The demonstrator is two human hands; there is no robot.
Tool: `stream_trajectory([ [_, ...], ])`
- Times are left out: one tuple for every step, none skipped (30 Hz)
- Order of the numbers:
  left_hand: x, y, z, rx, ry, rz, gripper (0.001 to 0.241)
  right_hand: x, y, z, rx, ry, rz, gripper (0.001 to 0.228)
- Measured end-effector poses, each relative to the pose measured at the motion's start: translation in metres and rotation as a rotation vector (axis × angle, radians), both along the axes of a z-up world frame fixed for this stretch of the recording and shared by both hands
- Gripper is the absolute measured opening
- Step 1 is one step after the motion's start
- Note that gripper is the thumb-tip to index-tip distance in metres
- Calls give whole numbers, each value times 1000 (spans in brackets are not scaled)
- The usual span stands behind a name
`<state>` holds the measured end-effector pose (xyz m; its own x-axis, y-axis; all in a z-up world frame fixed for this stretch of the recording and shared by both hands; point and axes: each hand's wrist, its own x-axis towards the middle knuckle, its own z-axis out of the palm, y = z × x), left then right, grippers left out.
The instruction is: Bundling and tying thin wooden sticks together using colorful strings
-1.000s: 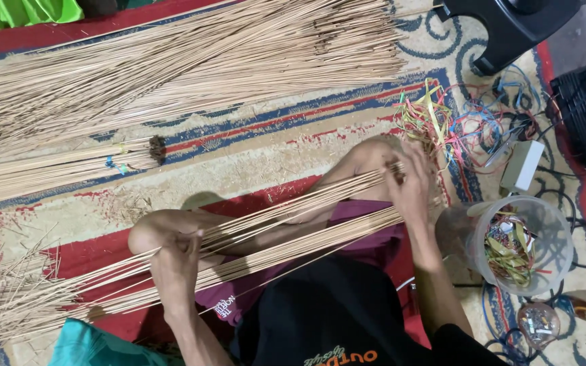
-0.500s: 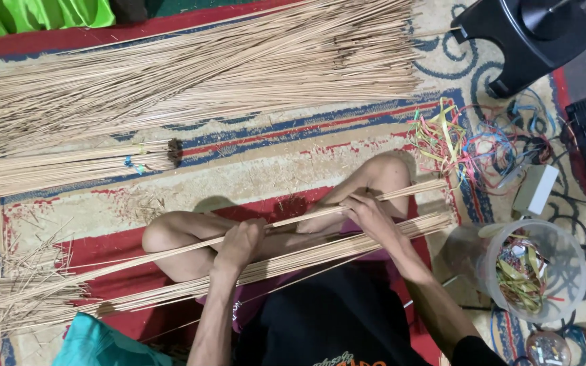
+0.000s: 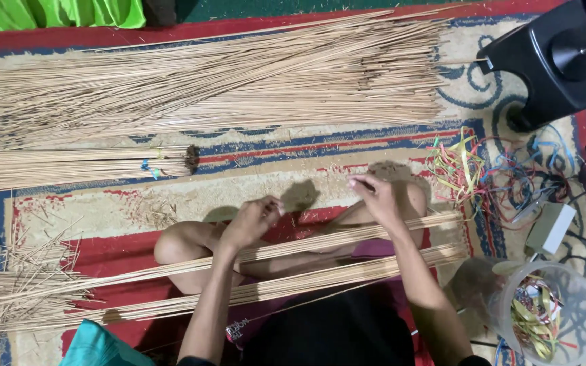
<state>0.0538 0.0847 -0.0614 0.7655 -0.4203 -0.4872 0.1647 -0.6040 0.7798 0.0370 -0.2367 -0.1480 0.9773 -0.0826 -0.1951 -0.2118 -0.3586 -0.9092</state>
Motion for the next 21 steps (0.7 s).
stream_trajectory([
  [17,2,-30,0,-2,4,24,19,9,-3,0,-2,4,20],
  [35,4,-60,-74,-1,111,22,40,18,-7,263,96,-110,25],
  [54,6,-89,-148,-1,218,23,60,27,-10,527,194,-223,31],
  [70,1,-93,-147,-2,223,23,84,30,-30,528,195,-218,31],
  [86,-4,-97,-268,62,388,33,108,34,-50,604,270,-225,37],
  [102,-6,-101,-386,124,555,44,133,40,-71,682,345,-229,42],
  [117,-7,-118,-382,119,561,44,149,44,-87,686,346,-221,42],
  [134,-10,-135,-453,168,660,45,168,47,-102,697,425,-278,45],
  [152,-12,-151,-524,216,757,52,188,50,-117,707,505,-334,48],
  [165,-13,-170,-525,212,758,52,202,47,-140,708,502,-331,48],
  [178,-13,-189,-550,237,795,48,217,45,-164,721,515,-395,51],
  [188,-14,-208,-575,265,834,45,230,42,-188,731,531,-460,54],
  [199,-13,-230,-576,265,836,45,234,42,-193,730,532,-458,54],
  [209,-12,-252,-603,287,886,43,237,42,-199,629,494,-510,45],
  [219,-11,-274,-631,310,935,41,240,43,-204,527,456,-560,36],
  [221,-10,-265,-634,312,940,41,242,43,-200,523,457,-557,36],
  [222,-10,-256,-654,326,971,44,243,43,-195,494,386,-579,28],
  [222,-9,-247,-672,340,1003,47,242,44,-190,466,317,-600,24],
  [222,-9,-250,-674,342,1008,47,241,44,-189,463,320,-596,24],
  [222,-9,-253,-679,334,1008,51,239,44,-187,437,289,-586,23],
  [221,-10,-254,-684,326,1009,55,236,43,-184,411,257,-575,22],
])
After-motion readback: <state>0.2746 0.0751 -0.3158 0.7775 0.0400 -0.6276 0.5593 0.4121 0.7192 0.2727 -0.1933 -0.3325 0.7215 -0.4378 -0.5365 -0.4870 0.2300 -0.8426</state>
